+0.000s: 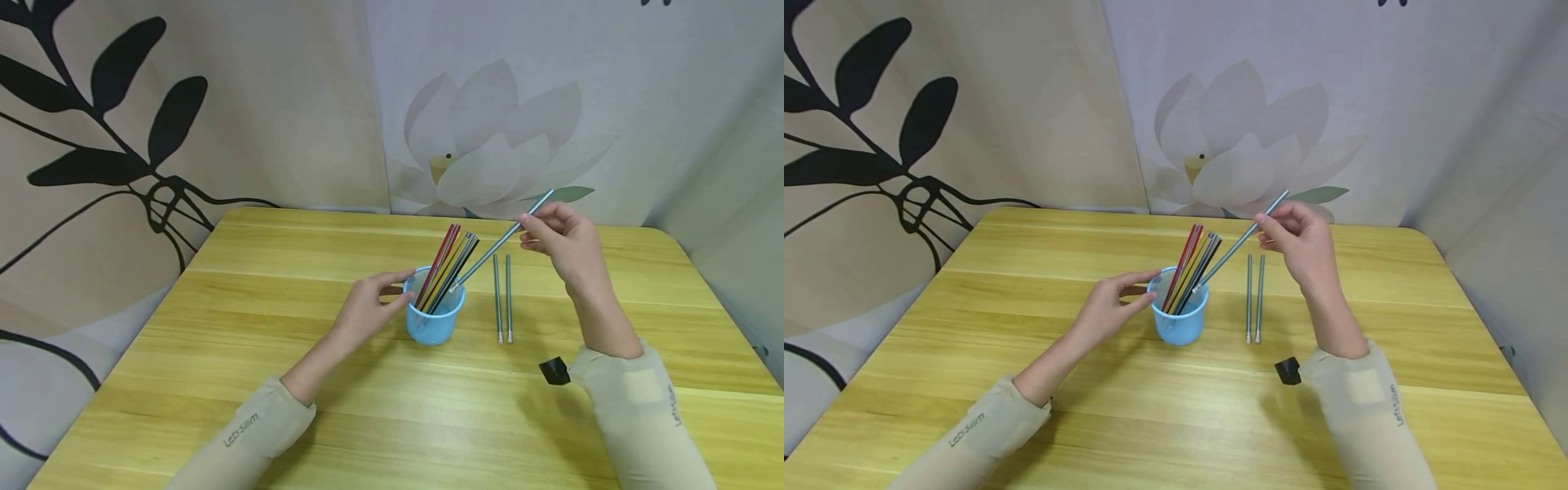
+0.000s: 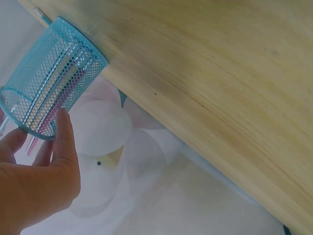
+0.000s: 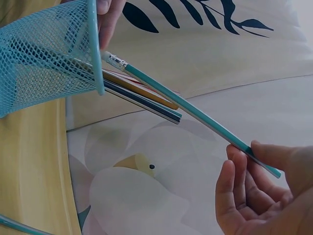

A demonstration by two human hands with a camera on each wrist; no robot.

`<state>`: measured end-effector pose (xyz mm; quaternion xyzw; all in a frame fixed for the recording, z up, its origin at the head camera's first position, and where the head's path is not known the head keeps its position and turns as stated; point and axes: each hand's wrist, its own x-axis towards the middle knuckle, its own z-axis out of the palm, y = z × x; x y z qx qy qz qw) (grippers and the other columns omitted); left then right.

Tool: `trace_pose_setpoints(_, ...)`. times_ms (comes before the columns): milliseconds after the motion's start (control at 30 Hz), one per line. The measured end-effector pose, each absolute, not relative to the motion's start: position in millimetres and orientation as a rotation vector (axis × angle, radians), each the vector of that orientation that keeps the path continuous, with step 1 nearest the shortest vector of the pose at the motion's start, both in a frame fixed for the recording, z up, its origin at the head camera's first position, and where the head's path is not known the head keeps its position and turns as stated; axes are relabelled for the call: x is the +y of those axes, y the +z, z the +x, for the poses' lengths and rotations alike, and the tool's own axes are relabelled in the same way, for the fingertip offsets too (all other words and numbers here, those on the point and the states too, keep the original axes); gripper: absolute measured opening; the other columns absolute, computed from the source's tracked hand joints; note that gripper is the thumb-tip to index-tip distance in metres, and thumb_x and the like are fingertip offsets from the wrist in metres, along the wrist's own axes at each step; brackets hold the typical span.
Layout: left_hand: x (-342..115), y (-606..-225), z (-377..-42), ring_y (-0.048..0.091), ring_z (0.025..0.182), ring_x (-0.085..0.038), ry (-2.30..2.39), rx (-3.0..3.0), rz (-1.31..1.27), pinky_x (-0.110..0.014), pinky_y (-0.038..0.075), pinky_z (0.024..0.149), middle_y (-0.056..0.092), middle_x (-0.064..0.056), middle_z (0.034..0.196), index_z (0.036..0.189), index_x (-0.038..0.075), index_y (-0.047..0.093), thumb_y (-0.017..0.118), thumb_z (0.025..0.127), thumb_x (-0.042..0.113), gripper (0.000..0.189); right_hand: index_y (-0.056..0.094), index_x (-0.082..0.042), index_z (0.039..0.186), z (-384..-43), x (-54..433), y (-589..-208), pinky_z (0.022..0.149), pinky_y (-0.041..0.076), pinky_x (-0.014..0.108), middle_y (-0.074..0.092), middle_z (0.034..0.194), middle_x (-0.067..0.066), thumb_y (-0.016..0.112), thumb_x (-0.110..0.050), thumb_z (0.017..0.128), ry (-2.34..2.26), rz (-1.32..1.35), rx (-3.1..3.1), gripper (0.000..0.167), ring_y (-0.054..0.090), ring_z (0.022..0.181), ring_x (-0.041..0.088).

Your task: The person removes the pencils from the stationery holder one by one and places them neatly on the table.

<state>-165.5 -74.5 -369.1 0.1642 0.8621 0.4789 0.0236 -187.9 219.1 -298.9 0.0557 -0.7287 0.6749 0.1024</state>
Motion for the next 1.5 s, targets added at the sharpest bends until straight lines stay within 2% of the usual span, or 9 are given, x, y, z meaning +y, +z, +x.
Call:
trace_pose_setpoints(767,-74.6,-368.5,-164.1,0.069,0.113,-0.033,1.491,2.662,0.505,-0.037,0.061,0.090,0.065,-0.011,0.136,0.134,0.011,0.063,0.068,0.096,0.019,0.040,0.065,-0.011,0.090,-187.1,227.4,-288.8,0.065,0.060,0.017,0.072,0.079,-0.006,0.069,-0.009,0.093,2.112,0.110,-1.950,0.005,0.066,0.065,0.007)
trace_pose_setpoints(900,-74.5,-368.3,-163.8,0.069,0.113,-0.032,1.493,2.663,0.507,-0.038,0.061,0.090,0.065,-0.011,0.136,0.134,0.010,0.063,0.068,0.096,0.019,0.040,0.065,-0.010,0.091,-186.2,229.2,-289.7,0.065,0.060,0.016,0.071,0.079,-0.006,0.070,-0.012,0.093,2.095,0.098,-1.954,0.006,0.065,0.065,0.007)
trace_pose_setpoints(1067,-74.5,-368.5,-163.8,0.070,0.112,-0.033,1.491,2.673,0.510,-0.038,0.061,0.089,0.065,-0.012,0.135,0.134,0.010,0.064,0.068,0.096,0.019,0.039,0.065,-0.007,0.095,-185.5,230.6,-290.4,0.064,0.060,0.016,0.070,0.078,-0.006,0.073,-0.020,0.091,2.046,0.048,-1.972,0.016,0.063,0.065,0.007)
trace_pose_setpoints(1500,-74.7,-367.8,-162.8,0.070,0.111,-0.035,1.499,2.685,0.532,-0.038,0.062,0.088,0.066,-0.014,0.133,0.134,0.009,0.063,0.069,0.095,0.018,0.041,0.070,-0.012,0.098,-184.5,235.3,-296.2,0.064,0.059,0.015,0.070,0.080,-0.007,0.072,-0.023,0.091,2.021,0.012,-1.981,0.013,0.064,0.068,0.006)
